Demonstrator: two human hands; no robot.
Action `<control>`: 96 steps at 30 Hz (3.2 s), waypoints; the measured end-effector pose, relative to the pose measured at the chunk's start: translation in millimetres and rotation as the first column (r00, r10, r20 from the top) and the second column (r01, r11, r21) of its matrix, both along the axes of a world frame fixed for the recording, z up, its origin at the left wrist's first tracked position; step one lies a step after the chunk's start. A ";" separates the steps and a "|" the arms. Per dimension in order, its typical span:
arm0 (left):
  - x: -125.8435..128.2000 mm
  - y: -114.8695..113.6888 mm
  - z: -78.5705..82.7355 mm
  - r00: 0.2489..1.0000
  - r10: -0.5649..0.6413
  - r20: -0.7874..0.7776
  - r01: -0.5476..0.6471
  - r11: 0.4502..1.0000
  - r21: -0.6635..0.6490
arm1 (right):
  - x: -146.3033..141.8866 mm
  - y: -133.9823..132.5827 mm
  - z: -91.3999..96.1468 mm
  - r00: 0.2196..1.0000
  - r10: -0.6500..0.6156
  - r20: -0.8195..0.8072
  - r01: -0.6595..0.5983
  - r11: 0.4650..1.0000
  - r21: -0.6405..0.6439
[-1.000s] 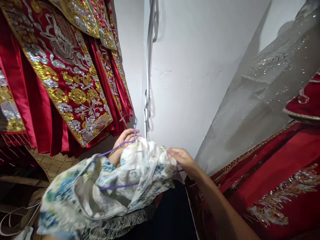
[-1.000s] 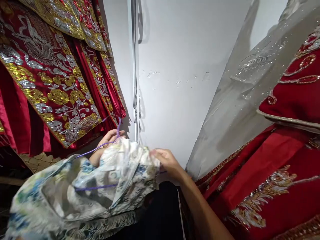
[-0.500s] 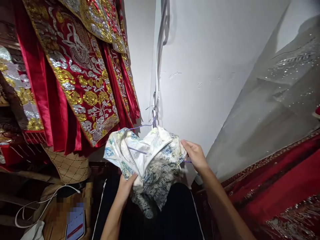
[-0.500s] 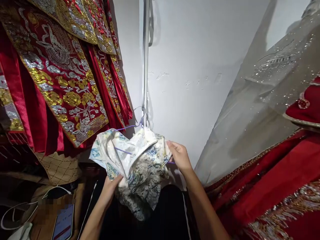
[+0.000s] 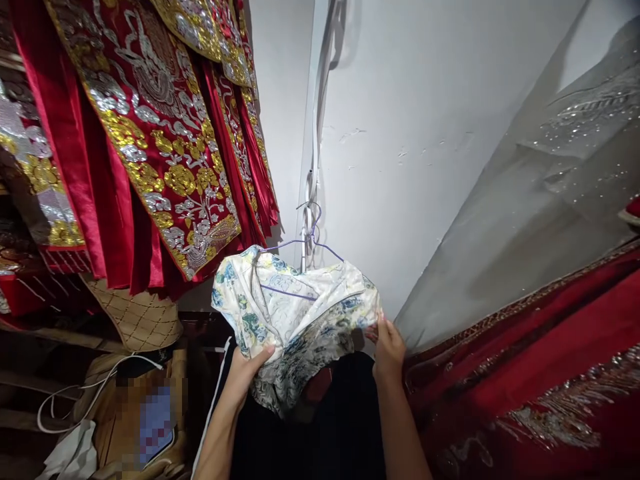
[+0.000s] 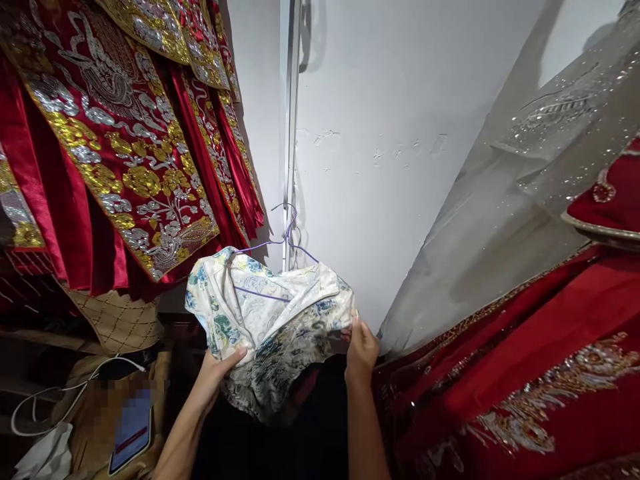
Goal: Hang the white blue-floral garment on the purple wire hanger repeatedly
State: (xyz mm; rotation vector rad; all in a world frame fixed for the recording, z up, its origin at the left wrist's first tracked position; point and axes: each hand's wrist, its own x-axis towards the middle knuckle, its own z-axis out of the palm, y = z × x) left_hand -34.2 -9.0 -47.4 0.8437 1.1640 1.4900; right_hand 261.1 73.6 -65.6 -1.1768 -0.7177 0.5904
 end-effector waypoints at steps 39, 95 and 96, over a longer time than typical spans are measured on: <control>52.6 -13.0 1.1 0.968 -0.248 -0.022 0.247 0.968 -0.040 | -71.8 -61.1 -3.7 0.600 0.798 0.058 -0.760 0.591 -0.271; 42.6 68.6 175.4 0.588 0.385 -0.711 0.304 0.710 0.636 | -112.8 9.0 161.7 0.688 0.664 0.293 -0.705 0.707 0.054; 40.1 68.9 175.9 0.619 0.412 -0.669 0.250 0.704 0.665 | -112.8 10.3 153.0 0.691 0.656 0.305 -0.699 0.713 0.049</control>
